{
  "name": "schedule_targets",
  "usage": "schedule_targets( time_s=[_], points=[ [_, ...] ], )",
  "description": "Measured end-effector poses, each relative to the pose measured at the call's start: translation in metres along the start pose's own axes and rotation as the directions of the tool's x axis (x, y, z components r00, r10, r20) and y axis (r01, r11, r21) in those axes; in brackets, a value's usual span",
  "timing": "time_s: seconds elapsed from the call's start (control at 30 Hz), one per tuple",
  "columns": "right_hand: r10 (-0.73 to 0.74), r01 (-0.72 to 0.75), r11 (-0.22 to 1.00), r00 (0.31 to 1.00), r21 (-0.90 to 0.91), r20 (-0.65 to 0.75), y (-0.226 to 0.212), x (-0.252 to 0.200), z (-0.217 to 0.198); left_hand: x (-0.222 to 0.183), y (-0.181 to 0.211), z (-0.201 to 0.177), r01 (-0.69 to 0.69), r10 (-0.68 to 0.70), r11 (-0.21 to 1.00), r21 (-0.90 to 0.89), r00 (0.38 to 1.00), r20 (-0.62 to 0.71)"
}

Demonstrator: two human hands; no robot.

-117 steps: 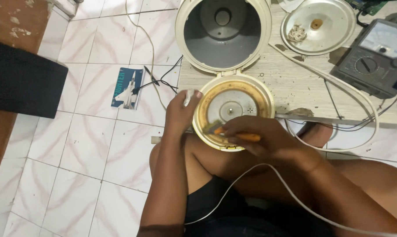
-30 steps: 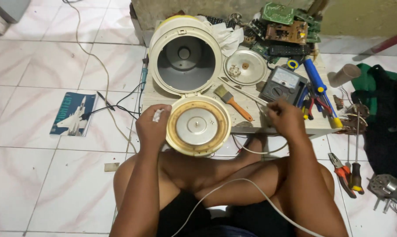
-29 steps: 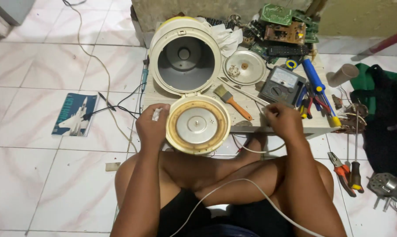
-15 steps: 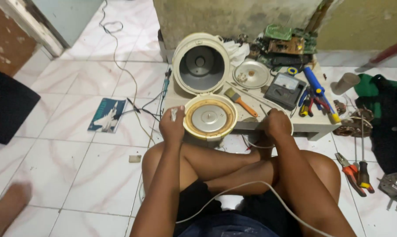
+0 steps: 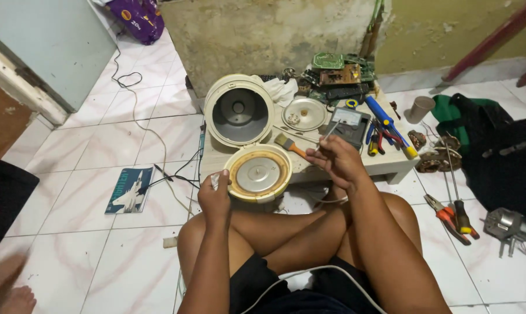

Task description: Cleaning and inspecting the heating element of a disassembled rice cooker using a brush and a tool

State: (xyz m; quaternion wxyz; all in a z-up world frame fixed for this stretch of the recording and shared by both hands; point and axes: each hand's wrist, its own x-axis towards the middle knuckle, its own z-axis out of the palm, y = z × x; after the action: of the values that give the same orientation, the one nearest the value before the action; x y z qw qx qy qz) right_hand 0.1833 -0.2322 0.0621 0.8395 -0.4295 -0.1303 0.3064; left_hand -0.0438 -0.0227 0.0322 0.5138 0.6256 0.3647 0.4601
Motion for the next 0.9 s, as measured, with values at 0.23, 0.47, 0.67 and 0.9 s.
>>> schedule_targets(
  time_s=[0.23,0.47,0.67,0.9],
  points=[
    [0.005,-0.004,1.0,0.993,-0.009,0.116,-0.002,-0.007,0.017,0.007,-0.012,-0.006,0.033,-0.037,0.996,0.08,0.998,0.055],
    [-0.026,0.032,0.993,0.998,-0.116,0.049,0.011,0.015,0.011,0.015,0.001,-0.007,0.038,-0.093,0.961,0.273,0.977,0.191],
    [-0.183,0.188,0.587,0.978,-0.787,0.098,0.034,0.053,-0.019,0.025,-0.032,-0.008,-0.081,0.008,0.936,0.344,0.978,0.208],
    [-0.238,0.417,0.47,0.909,-0.778,0.343,0.055,0.049,-0.034,0.044,-0.037,0.0,-0.176,0.086,0.923,0.343,0.961,0.261]
  ],
)
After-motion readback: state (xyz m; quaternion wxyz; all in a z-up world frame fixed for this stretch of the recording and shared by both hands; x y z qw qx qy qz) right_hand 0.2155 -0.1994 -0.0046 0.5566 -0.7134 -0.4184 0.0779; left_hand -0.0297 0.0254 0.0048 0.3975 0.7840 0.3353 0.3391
